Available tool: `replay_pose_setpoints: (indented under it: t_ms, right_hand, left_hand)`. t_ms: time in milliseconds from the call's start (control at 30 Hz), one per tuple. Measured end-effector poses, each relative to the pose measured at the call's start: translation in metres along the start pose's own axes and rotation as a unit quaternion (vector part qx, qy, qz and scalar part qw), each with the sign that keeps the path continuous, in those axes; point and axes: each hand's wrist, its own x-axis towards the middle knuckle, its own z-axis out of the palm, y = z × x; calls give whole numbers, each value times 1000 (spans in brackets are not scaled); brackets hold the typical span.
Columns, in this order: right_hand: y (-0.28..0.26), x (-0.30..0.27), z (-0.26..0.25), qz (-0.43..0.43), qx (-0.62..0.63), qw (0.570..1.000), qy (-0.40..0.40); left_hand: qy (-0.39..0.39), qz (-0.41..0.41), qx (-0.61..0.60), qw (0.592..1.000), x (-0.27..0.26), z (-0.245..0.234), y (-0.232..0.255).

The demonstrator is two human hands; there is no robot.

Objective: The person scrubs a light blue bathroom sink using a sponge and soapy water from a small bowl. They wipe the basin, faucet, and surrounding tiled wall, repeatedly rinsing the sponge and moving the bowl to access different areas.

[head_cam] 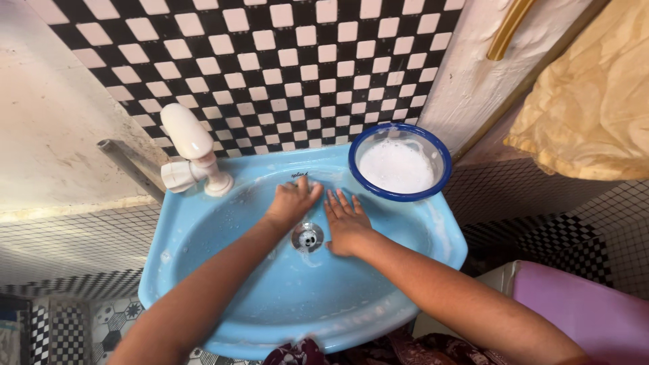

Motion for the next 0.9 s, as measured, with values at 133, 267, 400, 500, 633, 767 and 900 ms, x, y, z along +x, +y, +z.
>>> replay_pose_setpoints:
  t_ms: [133, 267, 400, 500, 633, 767, 900]
  right_hand:
    - [1, 0, 1, -9, 7, 1000, -5]
    - [1, 1, -2, -9, 8, 1000, -28]
    - [-2, 0, -3, -19, 8, 999, -25]
    - [-3, -3, -5, -20, 4, 999, -29]
    - [-3, -5, -5, -13, 2, 999, -40]
    - [-2, -4, -5, -14, 5, 999, -45]
    - [-4, -5, -5, -18, 4, 999, -42]
  left_hand:
    - [106, -26, 44, 993, -84, -16, -48]
    - [-43, -42, -21, 998, -152, -35, -88]
    - [39, 63, -66, 995, -117, -44, -95]
    - [158, 153, -54, 974, -51, -41, -73]
    - [99, 109, -136, 980, -50, -36, -74]
    - [123, 1, -81, 989, -141, -32, -109]
    - [64, 17, -84, 994, -138, -32, -106]
